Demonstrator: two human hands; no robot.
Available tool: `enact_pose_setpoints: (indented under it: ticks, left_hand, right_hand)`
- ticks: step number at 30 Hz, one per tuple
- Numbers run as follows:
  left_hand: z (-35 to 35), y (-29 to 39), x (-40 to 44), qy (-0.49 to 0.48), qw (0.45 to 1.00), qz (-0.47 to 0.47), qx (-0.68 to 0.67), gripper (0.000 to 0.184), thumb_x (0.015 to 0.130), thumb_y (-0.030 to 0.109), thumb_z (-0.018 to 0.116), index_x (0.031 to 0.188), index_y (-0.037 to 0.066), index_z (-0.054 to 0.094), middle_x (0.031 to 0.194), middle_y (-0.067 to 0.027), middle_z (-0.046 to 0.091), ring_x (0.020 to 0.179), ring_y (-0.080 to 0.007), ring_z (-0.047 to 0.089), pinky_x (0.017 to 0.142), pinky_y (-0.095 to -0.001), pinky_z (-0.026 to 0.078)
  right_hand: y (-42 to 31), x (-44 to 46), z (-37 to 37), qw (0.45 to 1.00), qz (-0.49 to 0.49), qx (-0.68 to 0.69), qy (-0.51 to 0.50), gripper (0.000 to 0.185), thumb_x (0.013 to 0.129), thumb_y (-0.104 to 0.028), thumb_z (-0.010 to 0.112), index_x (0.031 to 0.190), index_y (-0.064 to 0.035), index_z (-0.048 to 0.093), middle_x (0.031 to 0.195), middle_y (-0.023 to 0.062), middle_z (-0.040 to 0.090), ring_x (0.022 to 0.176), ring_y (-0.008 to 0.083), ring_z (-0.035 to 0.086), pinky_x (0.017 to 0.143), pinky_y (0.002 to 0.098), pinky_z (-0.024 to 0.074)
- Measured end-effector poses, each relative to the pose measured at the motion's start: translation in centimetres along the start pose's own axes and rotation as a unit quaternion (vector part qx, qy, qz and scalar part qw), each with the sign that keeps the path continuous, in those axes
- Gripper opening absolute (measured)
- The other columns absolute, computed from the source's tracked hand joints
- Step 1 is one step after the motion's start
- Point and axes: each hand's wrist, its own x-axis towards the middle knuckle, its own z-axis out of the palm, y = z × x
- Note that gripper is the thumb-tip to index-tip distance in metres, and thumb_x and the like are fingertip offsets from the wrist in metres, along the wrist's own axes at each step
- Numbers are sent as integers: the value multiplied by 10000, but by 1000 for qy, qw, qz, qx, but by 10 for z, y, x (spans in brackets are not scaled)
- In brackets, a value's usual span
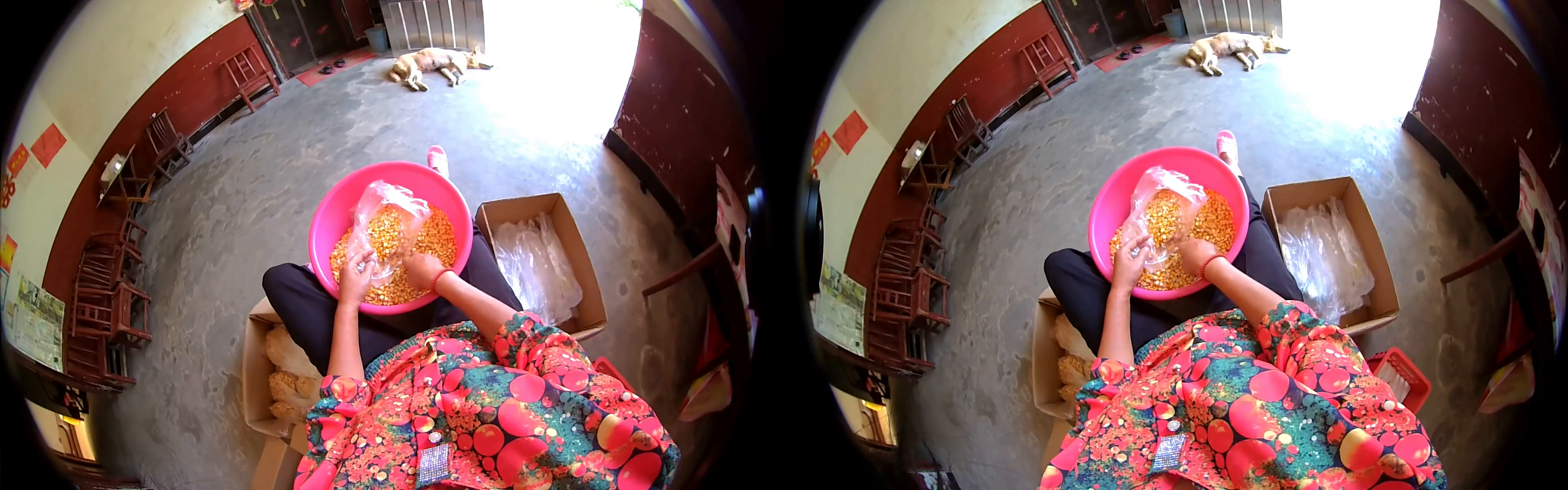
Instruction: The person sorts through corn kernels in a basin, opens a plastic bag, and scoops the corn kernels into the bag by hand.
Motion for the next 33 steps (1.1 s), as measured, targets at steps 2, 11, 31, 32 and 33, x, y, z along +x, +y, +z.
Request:
enact_pose_setpoints:
  ticks: [2, 11, 31, 32, 33]
  left_hand:
    - [0, 2, 0, -2, 1000, -6, 1, 219, 757, 11, 534, 970, -7, 583, 871, -54, 589, 801, -99, 533, 706, -223, 436]
    - [0, -3, 1, -8, 1000, -1, 0, 226, 761, 0, 522, 979, -8, 577, 892, -57, 586, 816, -106, 532, 725, -230, 436]
    - [0, -9, 2, 0, 1000, 6, -30, 249, 751, -3, 531, 997, -18, 568, 853, -81, 596, 687, -96, 559, 613, -216, 459]
    - [0, -8, 2, 0, 1000, 6, -30, 249, 751, -3, 531, 997, -18, 568, 853, -81, 596, 687, -96, 559, 613, -216, 459]
    - [0, -8, 2, -3, 1000, -6, -30, 247, 751, 0, 532, 994, -18, 569, 858, -83, 597, 708, -101, 560, 627, -219, 460]
  right_hand:
    - [0, 5, 10, 999, -37, 12, -21, 284, 717, -223, 465, 858, -24, 611, 846, 181, 601, 808, 310, 587, 708, 397, 465]
    - [9, 18, 27, 983, -155, 96, -27, 309, 741, -295, 470, 786, -18, 602, 746, 187, 588, 664, 312, 570, 620, 405, 438]
    - [6, 5, -10, 790, 100, 564, -218, 172, 747, -188, 475, 632, -65, 512, 517, -11, 431, 377, 70, 363, 329, 217, 269]
    - [7, 4, -10, 790, 100, 564, -218, 172, 747, -188, 475, 632, -65, 512, 517, -11, 431, 377, 70, 363, 329, 217, 269]
    - [7, 4, -10, 794, 89, 565, -206, 171, 748, -187, 475, 637, -62, 516, 523, -10, 436, 374, 71, 363, 322, 219, 268]
